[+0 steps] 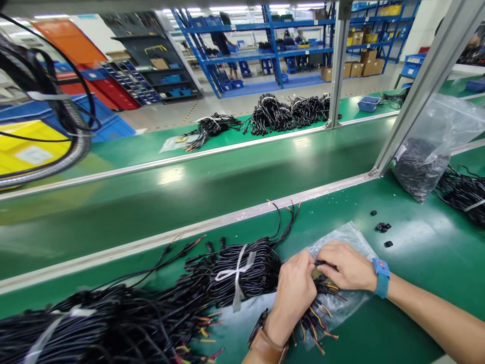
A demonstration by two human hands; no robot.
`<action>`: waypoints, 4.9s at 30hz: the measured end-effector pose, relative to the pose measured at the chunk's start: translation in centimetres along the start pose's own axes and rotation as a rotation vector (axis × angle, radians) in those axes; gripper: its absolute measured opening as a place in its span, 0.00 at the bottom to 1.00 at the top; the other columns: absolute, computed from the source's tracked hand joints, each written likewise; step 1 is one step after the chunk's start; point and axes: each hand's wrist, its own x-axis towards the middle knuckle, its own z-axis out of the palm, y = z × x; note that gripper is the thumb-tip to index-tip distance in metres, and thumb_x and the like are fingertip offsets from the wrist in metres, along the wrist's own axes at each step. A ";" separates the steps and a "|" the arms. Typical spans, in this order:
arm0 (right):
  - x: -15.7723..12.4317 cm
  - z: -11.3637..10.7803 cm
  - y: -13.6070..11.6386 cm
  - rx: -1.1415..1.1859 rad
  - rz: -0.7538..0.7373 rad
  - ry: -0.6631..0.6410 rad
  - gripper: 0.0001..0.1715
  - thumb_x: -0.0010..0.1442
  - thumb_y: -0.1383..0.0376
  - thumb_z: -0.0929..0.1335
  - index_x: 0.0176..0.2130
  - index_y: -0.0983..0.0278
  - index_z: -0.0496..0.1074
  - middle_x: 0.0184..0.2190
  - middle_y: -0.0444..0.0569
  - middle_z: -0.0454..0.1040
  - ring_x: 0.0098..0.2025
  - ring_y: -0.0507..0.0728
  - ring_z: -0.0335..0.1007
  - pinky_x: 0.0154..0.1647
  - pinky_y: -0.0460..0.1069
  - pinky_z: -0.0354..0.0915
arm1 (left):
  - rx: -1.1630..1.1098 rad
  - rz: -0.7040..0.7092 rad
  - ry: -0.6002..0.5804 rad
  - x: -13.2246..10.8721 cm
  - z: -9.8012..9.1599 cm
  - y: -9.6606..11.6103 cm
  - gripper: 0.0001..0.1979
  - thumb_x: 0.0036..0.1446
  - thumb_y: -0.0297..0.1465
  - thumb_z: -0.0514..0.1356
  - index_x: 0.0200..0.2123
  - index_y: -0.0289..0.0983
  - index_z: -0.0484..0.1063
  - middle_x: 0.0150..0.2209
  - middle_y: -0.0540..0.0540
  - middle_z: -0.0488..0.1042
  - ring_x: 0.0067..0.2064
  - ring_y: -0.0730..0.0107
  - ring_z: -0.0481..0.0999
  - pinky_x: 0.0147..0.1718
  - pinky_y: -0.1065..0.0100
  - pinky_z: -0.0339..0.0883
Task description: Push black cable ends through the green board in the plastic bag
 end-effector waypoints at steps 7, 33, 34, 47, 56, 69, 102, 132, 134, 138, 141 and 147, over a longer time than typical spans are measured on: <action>0.3 0.6 0.1 -0.049 -0.001 0.008 0.06 0.68 0.67 0.64 0.37 0.64 0.69 0.33 0.49 0.73 0.36 0.58 0.68 0.42 0.52 0.61 | -0.036 -0.018 -0.007 0.0 0.1 -0.2 0.10 0.59 0.20 0.50 0.30 0.40 0.59 0.27 0.49 0.68 0.30 0.63 0.70 0.31 0.65 0.56; 0.1 1.0 0.2 -0.033 -0.004 0.048 0.07 0.70 0.67 0.63 0.38 0.63 0.68 0.34 0.49 0.72 0.37 0.59 0.67 0.41 0.52 0.61 | -0.035 -0.011 0.019 -0.1 -0.1 -0.3 0.11 0.59 0.19 0.49 0.30 0.40 0.62 0.28 0.47 0.70 0.32 0.62 0.72 0.31 0.65 0.59; 0.1 1.1 0.2 -0.044 -0.001 0.048 0.07 0.70 0.67 0.63 0.38 0.63 0.67 0.33 0.49 0.72 0.36 0.59 0.67 0.40 0.52 0.61 | -0.039 -0.015 0.017 -0.1 0.0 -0.2 0.11 0.59 0.19 0.49 0.30 0.40 0.61 0.28 0.47 0.70 0.31 0.63 0.72 0.31 0.65 0.58; -0.1 -0.3 0.0 -0.014 0.030 0.043 0.08 0.70 0.63 0.65 0.47 0.64 0.69 0.37 0.49 0.74 0.38 0.59 0.69 0.43 0.53 0.63 | -0.125 -0.025 0.013 -0.1 -0.7 -0.1 0.10 0.64 0.23 0.49 0.31 0.40 0.64 0.30 0.47 0.72 0.34 0.62 0.73 0.33 0.65 0.61; -2.1 -6.7 5.1 -0.669 0.560 0.417 0.18 0.72 0.60 0.62 0.52 0.70 0.70 0.43 0.62 0.73 0.47 0.69 0.68 0.46 0.58 0.65 | -0.175 -0.004 0.040 0.0 -0.9 -0.1 0.09 0.64 0.24 0.50 0.33 0.39 0.65 0.32 0.46 0.73 0.37 0.61 0.74 0.36 0.63 0.64; -3.2 -6.4 8.2 -0.785 0.725 0.240 0.09 0.65 0.75 0.62 0.41 0.68 0.70 0.36 0.58 0.70 0.40 0.64 0.70 0.41 0.54 0.63 | 0.131 0.200 0.068 -0.9 -1.6 0.7 0.18 0.68 0.29 0.49 0.23 0.41 0.57 0.22 0.49 0.65 0.25 0.67 0.67 0.27 0.62 0.51; -0.8 -3.3 2.8 -0.418 0.269 0.253 0.05 0.72 0.66 0.62 0.43 0.63 0.66 0.38 0.50 0.74 0.39 0.61 0.70 0.42 0.54 0.62 | 0.187 0.181 0.109 -0.4 -1.8 -0.4 0.12 0.57 0.19 0.49 0.36 0.37 0.70 0.31 0.47 0.74 0.32 0.65 0.74 0.34 0.63 0.64; -0.5 -1.9 2.3 -0.384 0.221 0.195 0.04 0.72 0.66 0.62 0.43 0.62 0.66 0.38 0.49 0.74 0.39 0.60 0.70 0.40 0.52 0.61 | 0.737 -0.021 0.217 1.5 -1.3 0.2 0.10 0.64 0.20 0.52 0.39 0.35 0.73 0.36 0.43 0.71 0.42 0.54 0.70 0.50 0.51 0.65; -0.5 -2.0 2.3 -0.382 0.228 0.218 0.05 0.72 0.66 0.61 0.43 0.62 0.66 0.37 0.48 0.74 0.38 0.60 0.70 0.40 0.52 0.61 | 0.713 0.028 0.237 1.4 -1.4 -0.1 0.12 0.64 0.18 0.50 0.37 0.35 0.72 0.37 0.42 0.71 0.45 0.55 0.71 0.54 0.50 0.63; -0.5 -2.2 2.2 -0.377 0.236 0.267 0.05 0.72 0.66 0.61 0.42 0.62 0.66 0.36 0.48 0.75 0.37 0.60 0.71 0.40 0.53 0.61 | 0.597 0.071 0.252 1.0 -1.6 -0.6 0.14 0.65 0.16 0.47 0.37 0.35 0.70 0.35 0.45 0.71 0.42 0.59 0.72 0.56 0.52 0.62; -0.5 -2.3 2.1 -0.375 0.246 0.269 0.05 0.72 0.66 0.61 0.42 0.62 0.66 0.36 0.49 0.75 0.38 0.60 0.71 0.40 0.53 0.62 | 0.538 0.121 0.125 0.8 -2.0 -0.5 0.10 0.68 0.20 0.50 0.43 0.35 0.69 0.35 0.46 0.72 0.38 0.60 0.71 0.44 0.58 0.66; -0.5 -2.2 2.1 -0.368 0.236 0.261 0.06 0.72 0.65 0.61 0.42 0.62 0.66 0.36 0.49 0.75 0.38 0.60 0.71 0.39 0.53 0.62 | 0.436 0.227 -0.085 0.6 -3.4 -0.3 0.09 0.68 0.20 0.52 0.38 0.37 0.68 0.32 0.49 0.72 0.35 0.62 0.70 0.37 0.62 0.62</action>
